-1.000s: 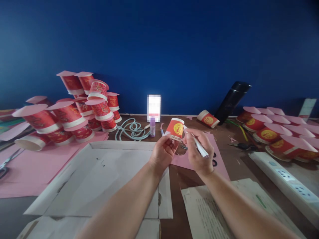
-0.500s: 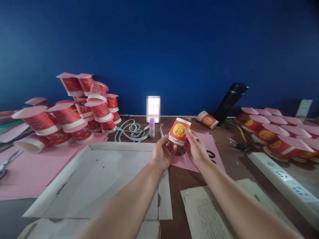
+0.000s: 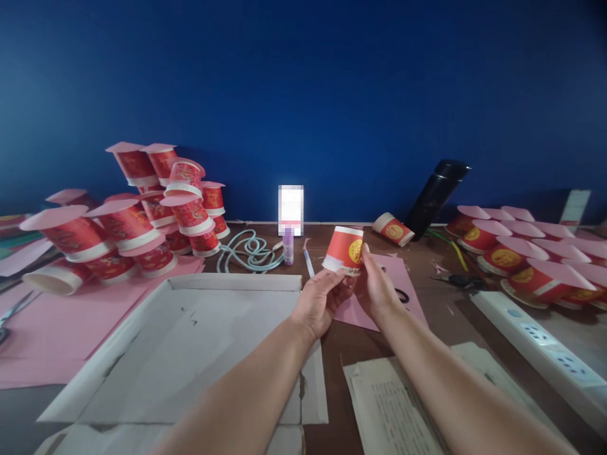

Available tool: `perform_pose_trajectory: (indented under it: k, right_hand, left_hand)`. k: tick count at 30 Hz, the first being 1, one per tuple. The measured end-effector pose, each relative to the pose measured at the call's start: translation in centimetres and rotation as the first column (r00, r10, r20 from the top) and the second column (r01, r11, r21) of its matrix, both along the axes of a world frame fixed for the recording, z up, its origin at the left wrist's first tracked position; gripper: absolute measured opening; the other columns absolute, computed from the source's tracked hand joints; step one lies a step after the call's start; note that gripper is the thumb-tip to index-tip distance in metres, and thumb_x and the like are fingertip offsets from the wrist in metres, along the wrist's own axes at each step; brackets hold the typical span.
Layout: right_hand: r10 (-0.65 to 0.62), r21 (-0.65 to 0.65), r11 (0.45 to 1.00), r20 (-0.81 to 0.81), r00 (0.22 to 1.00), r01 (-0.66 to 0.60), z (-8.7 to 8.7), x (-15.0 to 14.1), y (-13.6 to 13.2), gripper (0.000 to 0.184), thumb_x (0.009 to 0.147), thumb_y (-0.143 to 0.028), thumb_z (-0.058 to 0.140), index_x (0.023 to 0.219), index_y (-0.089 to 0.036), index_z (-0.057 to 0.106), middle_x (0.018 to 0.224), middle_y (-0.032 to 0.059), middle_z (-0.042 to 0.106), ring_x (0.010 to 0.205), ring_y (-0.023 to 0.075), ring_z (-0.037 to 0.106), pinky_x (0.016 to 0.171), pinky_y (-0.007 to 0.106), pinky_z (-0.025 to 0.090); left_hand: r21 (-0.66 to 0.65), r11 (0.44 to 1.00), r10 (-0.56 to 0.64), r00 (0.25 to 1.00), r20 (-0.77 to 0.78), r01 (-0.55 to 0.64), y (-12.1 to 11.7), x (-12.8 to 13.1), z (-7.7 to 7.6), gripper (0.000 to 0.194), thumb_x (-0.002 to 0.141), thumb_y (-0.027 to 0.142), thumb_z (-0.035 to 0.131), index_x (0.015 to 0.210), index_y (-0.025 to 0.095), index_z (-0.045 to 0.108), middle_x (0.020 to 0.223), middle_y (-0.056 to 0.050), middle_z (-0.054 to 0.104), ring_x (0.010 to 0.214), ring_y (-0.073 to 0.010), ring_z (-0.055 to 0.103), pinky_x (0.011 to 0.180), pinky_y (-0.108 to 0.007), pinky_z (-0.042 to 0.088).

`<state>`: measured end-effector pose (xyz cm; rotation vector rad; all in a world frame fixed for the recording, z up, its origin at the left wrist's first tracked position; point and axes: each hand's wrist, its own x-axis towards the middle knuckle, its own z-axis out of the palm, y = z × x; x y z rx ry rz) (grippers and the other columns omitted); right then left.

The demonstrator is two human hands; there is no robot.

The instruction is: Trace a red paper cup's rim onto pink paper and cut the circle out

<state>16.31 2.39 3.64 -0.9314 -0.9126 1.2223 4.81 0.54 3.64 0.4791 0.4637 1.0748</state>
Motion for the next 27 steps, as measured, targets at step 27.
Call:
perform_pose_trajectory:
  k: [27]
  right_hand:
    - [0.022, -0.184, 0.978, -0.381, 0.924, -0.099, 0.67, -0.34, -0.63, 0.04, 0.08, -0.06, 0.063, 0.076, -0.02, 0.065, 0.047, -0.0059, 0.052, 0.038, 0.0083, 0.043, 0.037, 0.02, 0.035]
  left_hand:
    - [0.11, 0.992, -0.073, 0.995, 0.071, 0.065, -0.77, 0.38, 0.33, 0.022, 0.077, 0.022, 0.074, 0.097, 0.013, 0.072, 0.089, -0.006, 0.07, 0.079, -0.0103, 0.062, 0.077, -0.021, 0.049]
